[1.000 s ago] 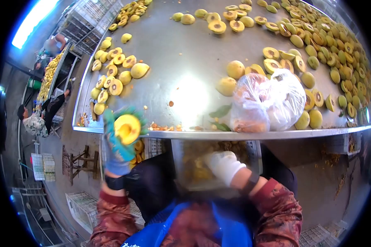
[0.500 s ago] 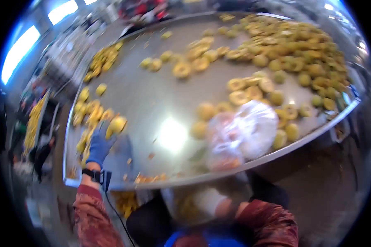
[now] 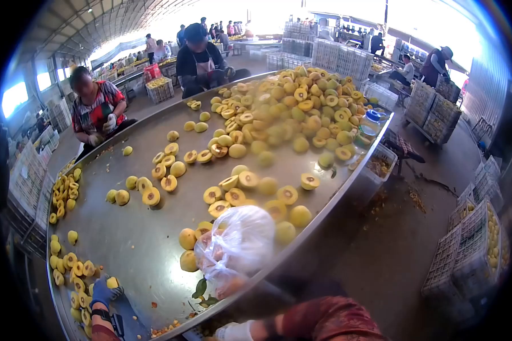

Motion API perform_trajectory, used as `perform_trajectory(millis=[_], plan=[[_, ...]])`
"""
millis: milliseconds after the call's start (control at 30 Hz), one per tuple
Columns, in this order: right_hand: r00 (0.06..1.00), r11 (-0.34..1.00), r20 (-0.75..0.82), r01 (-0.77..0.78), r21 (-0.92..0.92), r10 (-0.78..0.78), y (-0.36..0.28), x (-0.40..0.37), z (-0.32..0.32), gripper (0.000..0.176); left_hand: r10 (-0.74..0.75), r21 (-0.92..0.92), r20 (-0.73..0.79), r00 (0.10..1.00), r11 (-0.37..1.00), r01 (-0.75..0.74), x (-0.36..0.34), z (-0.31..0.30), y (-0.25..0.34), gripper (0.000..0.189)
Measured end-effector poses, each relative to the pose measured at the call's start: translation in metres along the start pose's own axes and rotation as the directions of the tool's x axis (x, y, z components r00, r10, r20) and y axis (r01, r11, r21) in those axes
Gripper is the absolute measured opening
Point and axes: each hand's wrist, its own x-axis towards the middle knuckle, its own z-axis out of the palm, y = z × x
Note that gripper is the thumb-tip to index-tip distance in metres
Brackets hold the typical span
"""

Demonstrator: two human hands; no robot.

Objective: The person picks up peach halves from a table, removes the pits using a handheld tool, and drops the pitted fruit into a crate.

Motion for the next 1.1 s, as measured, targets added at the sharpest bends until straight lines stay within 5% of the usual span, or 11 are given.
perform_trajectory(millis=[133,233,267,400,433,500,633,700,833,1033,1100], plan=[[1.000,0.999,-0.028,-0.016,-0.033,0.015,0.008,0.002,0.014,0.021,-0.045,-0.537,0.011,0.999,0.842,0.044,-0.025,0.004,0.003,0.039],[0.992,0.995,-0.116,-0.030,0.090,0.041,-0.004,0.005,0.008,0.027,-0.131,-0.905,0.112,0.985,0.395,0.155,-0.045,-0.008,-0.002,0.030],[0.995,0.996,0.059,-0.082,-0.042,0.085,0.000,0.004,0.003,0.032,-0.130,-0.971,0.084,0.988,0.211,0.110,-0.056,-0.016,0.007,0.034],[0.990,0.987,-0.138,0.039,0.153,-0.018,-0.024,0.003,-0.020,0.034,-0.215,-0.961,0.089,0.973,-0.277,0.027,-0.113,-0.065,0.091,0.041],[0.977,0.998,-0.210,0.037,0.048,-0.026,-0.015,0.003,-0.014,0.032,-0.249,-0.950,0.115,0.962,-0.310,0.034,-0.132,-0.076,0.118,0.043],[0.933,0.857,0.252,-0.339,0.387,0.256,-0.038,0.003,-0.054,0.035,-0.295,-0.932,0.162,0.942,-0.358,0.049,-0.162,-0.091,0.163,0.046],[0.979,0.956,-0.202,0.019,0.294,0.042,-0.013,0.015,-0.035,0.026,-0.176,-0.836,0.235,0.956,-0.538,0.106,-0.186,-0.073,0.191,0.058],[0.928,0.850,-0.230,-0.142,0.508,0.292,-0.030,0.013,-0.056,0.038,-0.132,-0.804,0.222,0.966,-0.585,0.105,-0.186,-0.067,0.216,0.058],[0.867,0.912,-0.417,-0.094,0.399,0.272,-0.013,0.019,-0.043,0.032,-0.104,-0.794,0.211,0.972,-0.599,0.108,-0.184,-0.065,0.259,0.065],[0.851,0.395,-0.119,-0.110,0.912,0.511,-0.029,0.025,-0.061,0.030,-0.055,-0.851,0.146,0.988,-0.517,0.097,-0.182,-0.054,0.281,0.075],[0.817,0.561,-0.291,-0.048,0.827,0.498,-0.023,0.028,-0.055,0.028,-0.042,-0.889,0.108,0.993,-0.452,0.078,-0.183,-0.054,0.290,0.070]])
